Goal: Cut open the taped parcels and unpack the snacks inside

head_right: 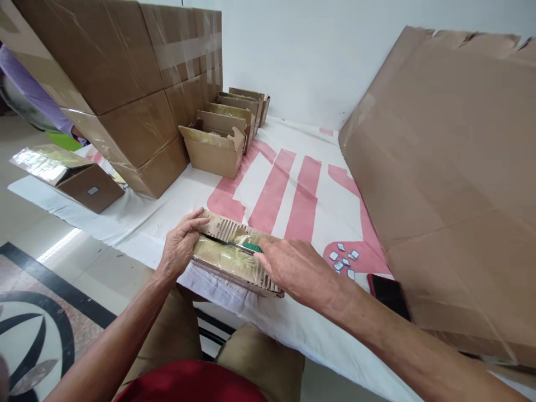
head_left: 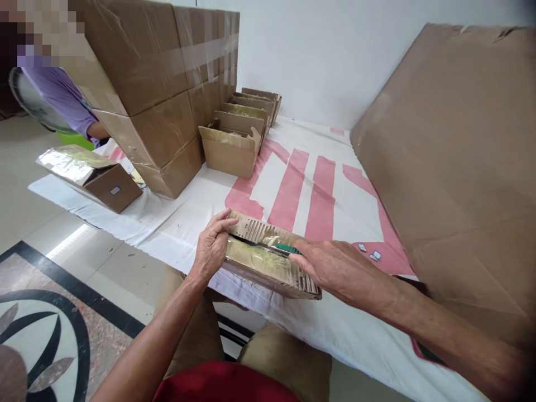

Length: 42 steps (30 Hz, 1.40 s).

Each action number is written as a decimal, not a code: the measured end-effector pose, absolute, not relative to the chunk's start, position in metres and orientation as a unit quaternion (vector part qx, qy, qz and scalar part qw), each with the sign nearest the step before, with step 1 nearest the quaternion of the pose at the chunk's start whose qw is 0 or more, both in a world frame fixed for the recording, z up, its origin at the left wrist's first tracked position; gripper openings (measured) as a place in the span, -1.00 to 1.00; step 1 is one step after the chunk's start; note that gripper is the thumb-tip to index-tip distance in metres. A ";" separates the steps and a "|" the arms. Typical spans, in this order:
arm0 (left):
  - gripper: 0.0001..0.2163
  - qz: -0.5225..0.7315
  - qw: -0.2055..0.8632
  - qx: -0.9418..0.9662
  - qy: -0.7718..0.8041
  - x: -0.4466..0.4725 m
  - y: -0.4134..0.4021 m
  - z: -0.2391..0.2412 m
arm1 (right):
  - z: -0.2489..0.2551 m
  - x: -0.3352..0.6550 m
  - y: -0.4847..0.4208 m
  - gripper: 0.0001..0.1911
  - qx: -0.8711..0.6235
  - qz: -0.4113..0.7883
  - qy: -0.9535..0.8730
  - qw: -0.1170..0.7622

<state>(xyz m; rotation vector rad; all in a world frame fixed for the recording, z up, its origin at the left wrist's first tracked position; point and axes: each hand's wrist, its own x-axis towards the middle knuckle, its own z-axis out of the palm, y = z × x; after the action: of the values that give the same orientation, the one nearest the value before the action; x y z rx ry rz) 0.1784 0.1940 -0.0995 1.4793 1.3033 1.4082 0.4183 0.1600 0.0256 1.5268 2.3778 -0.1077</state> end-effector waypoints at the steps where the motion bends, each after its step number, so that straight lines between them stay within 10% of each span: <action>1: -0.65 0.544 0.351 0.574 0.502 0.178 0.194 -0.099 | 0.023 0.415 0.160 -0.73 0.536 -0.033 0.829 0.157; 42: -0.59 0.547 0.329 0.570 0.517 0.178 0.194 -0.102 | 0.013 0.447 0.136 -0.79 0.525 0.032 0.828 0.193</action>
<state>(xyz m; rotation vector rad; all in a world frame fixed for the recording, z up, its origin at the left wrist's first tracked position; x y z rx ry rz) 0.1778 0.1945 -0.1018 1.4918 1.3528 1.4318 0.4471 0.1359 0.0132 1.4741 2.3227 0.0898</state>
